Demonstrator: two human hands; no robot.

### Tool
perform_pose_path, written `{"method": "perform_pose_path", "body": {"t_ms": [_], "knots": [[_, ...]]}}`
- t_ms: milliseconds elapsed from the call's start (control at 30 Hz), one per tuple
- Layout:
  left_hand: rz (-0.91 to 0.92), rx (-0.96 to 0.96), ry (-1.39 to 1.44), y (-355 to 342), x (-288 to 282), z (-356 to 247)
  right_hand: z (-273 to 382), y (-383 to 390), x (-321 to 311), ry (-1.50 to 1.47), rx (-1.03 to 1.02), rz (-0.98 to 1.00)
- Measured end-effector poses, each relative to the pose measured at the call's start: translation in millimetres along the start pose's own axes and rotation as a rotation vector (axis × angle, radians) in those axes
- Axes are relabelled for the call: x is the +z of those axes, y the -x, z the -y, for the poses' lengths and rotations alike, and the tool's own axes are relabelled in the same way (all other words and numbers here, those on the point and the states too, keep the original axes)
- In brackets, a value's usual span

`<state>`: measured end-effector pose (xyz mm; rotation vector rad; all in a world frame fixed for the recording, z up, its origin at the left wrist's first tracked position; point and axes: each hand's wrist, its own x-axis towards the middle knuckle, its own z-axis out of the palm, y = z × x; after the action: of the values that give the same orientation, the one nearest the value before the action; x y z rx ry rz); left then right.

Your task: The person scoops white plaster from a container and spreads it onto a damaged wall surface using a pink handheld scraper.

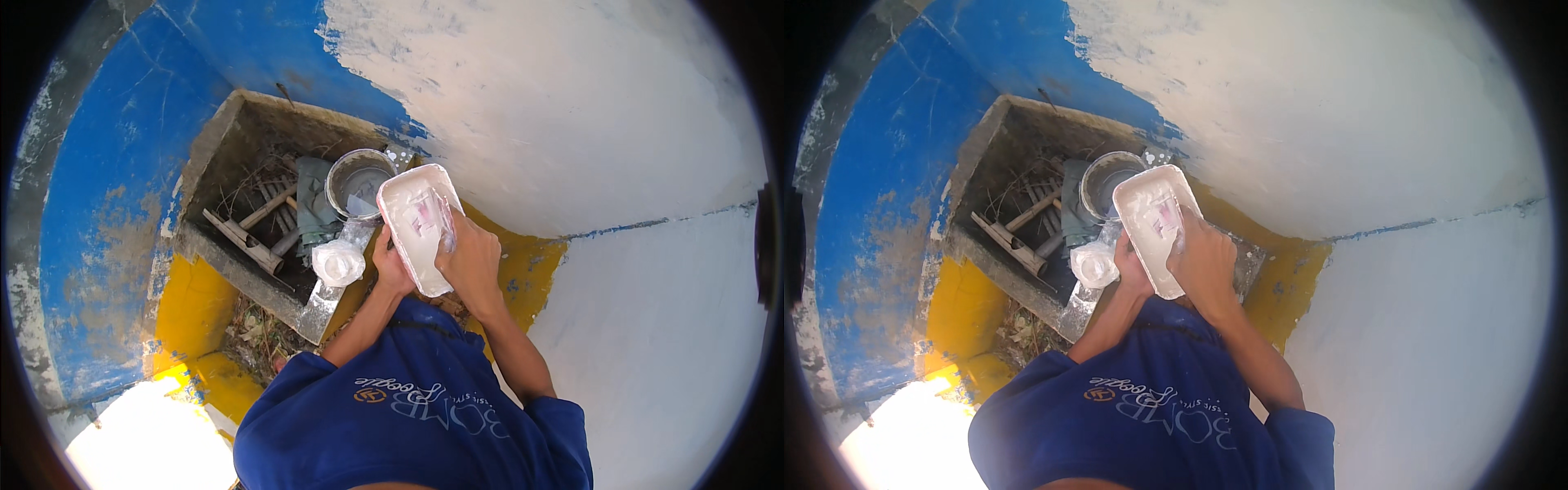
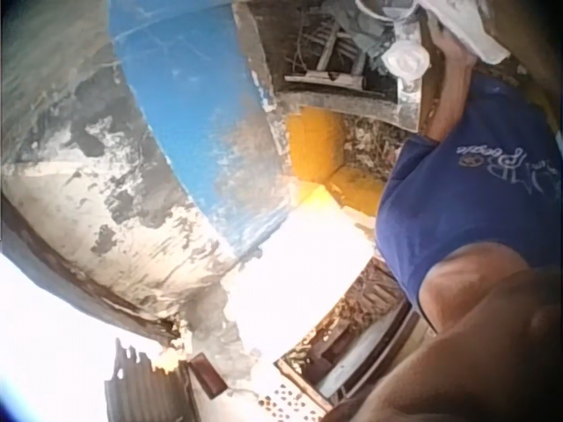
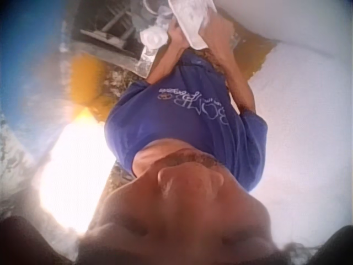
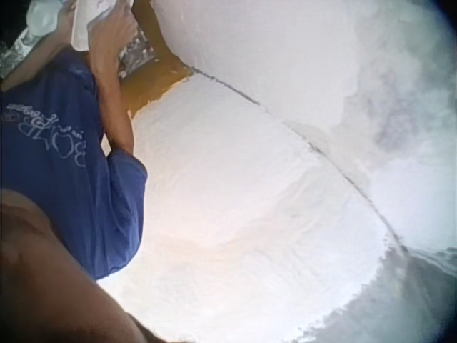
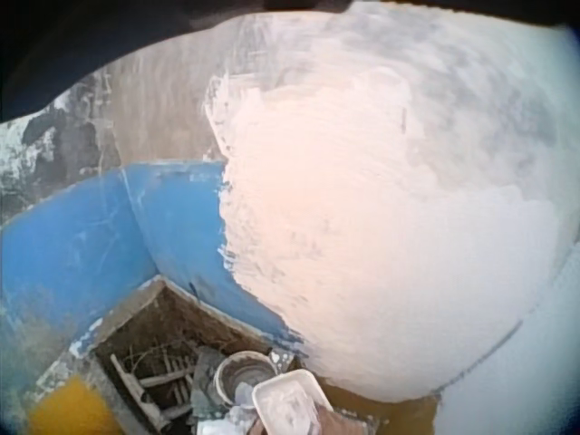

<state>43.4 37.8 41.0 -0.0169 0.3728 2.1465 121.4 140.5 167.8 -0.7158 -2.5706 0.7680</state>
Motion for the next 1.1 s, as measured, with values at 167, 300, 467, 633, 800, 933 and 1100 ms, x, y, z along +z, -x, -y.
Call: {"method": "perform_pose_path", "body": {"t_ms": [167, 300, 467, 633, 800, 933, 1100], "knots": [[0.128, -0.04, 0.141, -3, -1, 5, 12, -7, 6, 0.027, -0.012, 0.013], [0.321, -0.078, 0.334, -7, -20, 7, 12, 1, 8, -0.069, -0.228, 0.014], [0.149, -0.047, -0.014, -4, 8, -5, 9, -2, -9, -0.056, -0.141, 0.004], [0.066, 0.052, -0.016, -13, 20, -1, 14, 2, -11, 0.156, -0.024, 0.015], [0.007, 0.055, -0.004, -21, 23, 7, 15, -5, -12, 0.084, -0.006, 0.087], [0.018, 0.068, -0.047, -18, 36, 5, 14, -14, -14, 0.057, 0.005, -0.029], [0.118, 0.045, 0.082, -21, 18, 6, 17, -12, -9, 0.118, 0.004, 0.089]]}}
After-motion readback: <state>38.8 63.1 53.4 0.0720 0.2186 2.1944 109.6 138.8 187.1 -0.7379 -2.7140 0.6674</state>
